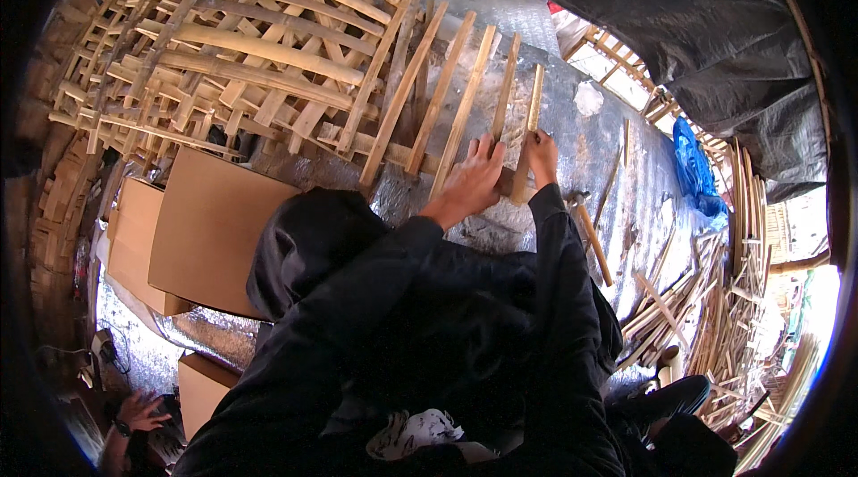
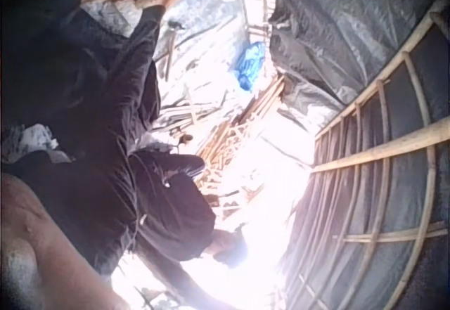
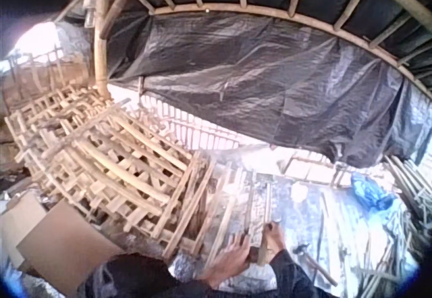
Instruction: The person assembles a series of wooden slats by hand using a small hammer to drive nails into the joints of a bamboo frame.
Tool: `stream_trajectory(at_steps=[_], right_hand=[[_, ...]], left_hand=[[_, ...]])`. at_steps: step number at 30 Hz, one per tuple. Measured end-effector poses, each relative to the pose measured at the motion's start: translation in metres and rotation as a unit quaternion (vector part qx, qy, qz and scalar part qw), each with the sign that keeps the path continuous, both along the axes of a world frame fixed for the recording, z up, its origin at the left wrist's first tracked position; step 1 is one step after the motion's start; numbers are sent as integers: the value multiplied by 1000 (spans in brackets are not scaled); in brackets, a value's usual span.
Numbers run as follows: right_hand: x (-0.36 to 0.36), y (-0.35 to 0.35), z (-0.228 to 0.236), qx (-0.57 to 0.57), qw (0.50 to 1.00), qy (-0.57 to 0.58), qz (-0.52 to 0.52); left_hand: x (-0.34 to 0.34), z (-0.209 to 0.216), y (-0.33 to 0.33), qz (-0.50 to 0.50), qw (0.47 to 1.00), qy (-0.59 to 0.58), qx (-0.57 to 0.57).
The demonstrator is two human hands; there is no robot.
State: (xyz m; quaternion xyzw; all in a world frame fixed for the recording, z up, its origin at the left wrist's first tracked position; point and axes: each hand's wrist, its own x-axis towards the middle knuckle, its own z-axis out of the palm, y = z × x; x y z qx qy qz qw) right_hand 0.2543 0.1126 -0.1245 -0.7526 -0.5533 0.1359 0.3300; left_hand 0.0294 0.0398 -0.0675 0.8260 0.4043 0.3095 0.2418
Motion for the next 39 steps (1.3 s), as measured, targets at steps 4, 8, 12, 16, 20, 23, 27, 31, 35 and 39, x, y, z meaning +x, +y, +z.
stream_trajectory(at_steps=[4,8,12,16,20,23,27,31,35,39], right_hand=[[-1,-23,34,129,986,-100,44],[-11,-104,85,144,989,-25,37],[-7,-223,77,168,986,1,-18],[21,-274,34,78,978,163,-101],[28,-248,36,140,952,244,-121],[24,-239,31,138,958,232,-95],[18,-243,27,115,955,258,-92],[18,-240,29,126,955,254,-88],[18,-239,29,112,957,250,-99],[12,-241,35,101,955,263,-97]], left_hand=[[-2,-7,5,37,996,-64,40],[-14,1,19,22,992,-122,24],[-16,25,23,-73,936,-296,-177],[-25,56,5,-138,818,-427,-360],[-31,66,-10,-144,792,-448,-389],[-37,66,-19,-195,763,-473,-395],[-38,71,-28,-227,721,-505,-416],[-34,74,-29,-245,671,-537,-449],[-32,75,-29,-237,638,-567,-464],[-38,63,-23,-269,635,-557,-463]])
